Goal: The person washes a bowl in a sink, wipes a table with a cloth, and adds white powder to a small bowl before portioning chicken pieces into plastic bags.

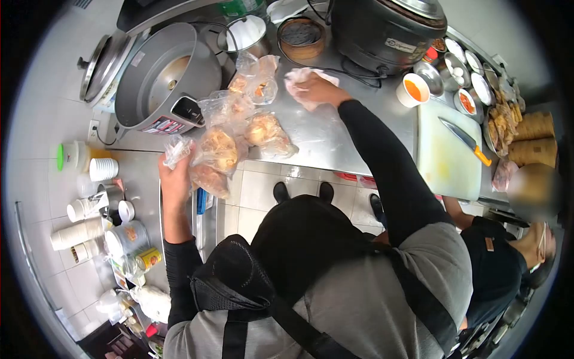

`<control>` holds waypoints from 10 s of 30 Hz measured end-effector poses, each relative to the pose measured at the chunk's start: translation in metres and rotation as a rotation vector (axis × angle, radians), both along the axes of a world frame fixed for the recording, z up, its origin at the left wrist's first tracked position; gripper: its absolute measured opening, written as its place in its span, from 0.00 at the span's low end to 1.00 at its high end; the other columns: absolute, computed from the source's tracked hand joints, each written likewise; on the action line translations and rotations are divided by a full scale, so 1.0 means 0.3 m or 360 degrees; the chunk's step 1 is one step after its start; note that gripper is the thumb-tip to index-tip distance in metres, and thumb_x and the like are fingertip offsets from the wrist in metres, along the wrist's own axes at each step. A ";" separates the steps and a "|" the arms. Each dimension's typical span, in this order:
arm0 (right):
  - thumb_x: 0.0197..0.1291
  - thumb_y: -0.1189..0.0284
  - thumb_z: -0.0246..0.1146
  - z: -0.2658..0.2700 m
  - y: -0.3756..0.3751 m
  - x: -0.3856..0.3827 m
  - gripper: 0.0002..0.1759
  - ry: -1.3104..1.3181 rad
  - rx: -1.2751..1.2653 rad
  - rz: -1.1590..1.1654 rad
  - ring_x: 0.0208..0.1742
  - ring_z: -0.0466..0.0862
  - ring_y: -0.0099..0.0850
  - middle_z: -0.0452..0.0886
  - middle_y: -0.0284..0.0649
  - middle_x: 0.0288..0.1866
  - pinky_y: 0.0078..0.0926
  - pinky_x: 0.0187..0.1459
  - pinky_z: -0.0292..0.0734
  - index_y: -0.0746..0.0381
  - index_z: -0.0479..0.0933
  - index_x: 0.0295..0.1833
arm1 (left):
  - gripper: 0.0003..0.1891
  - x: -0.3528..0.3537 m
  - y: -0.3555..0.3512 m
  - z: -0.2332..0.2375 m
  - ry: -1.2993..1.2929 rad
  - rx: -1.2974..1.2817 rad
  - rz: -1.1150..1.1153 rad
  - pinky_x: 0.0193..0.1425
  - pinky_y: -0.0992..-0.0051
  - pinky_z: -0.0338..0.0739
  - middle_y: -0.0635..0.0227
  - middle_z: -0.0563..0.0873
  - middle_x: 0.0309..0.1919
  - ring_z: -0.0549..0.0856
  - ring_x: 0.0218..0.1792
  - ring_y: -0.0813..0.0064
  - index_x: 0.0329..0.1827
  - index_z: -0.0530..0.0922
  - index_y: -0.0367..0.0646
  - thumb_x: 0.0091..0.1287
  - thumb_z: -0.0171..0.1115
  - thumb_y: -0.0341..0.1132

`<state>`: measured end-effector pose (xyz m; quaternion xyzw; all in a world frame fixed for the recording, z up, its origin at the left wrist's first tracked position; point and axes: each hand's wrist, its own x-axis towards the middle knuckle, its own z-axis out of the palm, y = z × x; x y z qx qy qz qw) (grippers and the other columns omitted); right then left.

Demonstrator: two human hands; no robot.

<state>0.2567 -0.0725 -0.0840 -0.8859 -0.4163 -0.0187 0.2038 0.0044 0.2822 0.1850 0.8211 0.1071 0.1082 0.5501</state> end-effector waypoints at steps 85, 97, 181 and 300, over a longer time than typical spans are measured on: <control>0.63 0.70 0.64 0.996 -0.035 -0.393 0.14 0.1042 0.1252 -0.0474 0.38 0.83 0.22 0.86 0.36 0.39 0.22 0.43 0.77 0.67 0.82 0.49 | 0.13 0.526 -0.404 -0.188 0.0142 -0.0365 -0.1166 0.36 0.84 0.71 0.76 0.84 0.34 0.75 0.29 0.88 0.56 0.80 0.37 0.73 0.59 0.32; 0.44 0.67 0.77 0.364 -0.680 -0.833 0.42 0.0694 -0.0404 -0.1276 0.60 0.78 0.46 0.78 0.51 0.62 0.38 0.61 0.73 0.61 0.72 0.68 | 0.10 0.780 -0.850 -0.195 0.0071 0.0323 -0.1768 0.40 0.73 0.78 0.69 0.88 0.32 0.82 0.33 0.80 0.42 0.86 0.43 0.67 0.60 0.37; 0.53 0.73 0.59 0.045 1.088 -0.403 0.16 -0.0253 0.0383 0.0031 0.66 0.71 0.51 0.78 0.49 0.57 0.48 0.71 0.58 0.67 0.81 0.46 | 0.10 -0.609 0.556 -0.696 0.0135 -0.0141 0.0953 0.45 0.73 0.76 0.69 0.85 0.38 0.82 0.40 0.76 0.44 0.82 0.36 0.66 0.64 0.34; 0.55 0.70 0.66 0.419 -0.254 -0.802 0.07 0.0590 0.0511 -0.1601 0.43 0.84 0.41 0.84 0.49 0.38 0.37 0.48 0.79 0.64 0.81 0.35 | 0.21 0.318 -0.366 -0.620 -0.0666 0.0818 -0.0687 0.56 0.59 0.73 0.53 0.82 0.45 0.79 0.49 0.51 0.47 0.83 0.37 0.55 0.73 0.41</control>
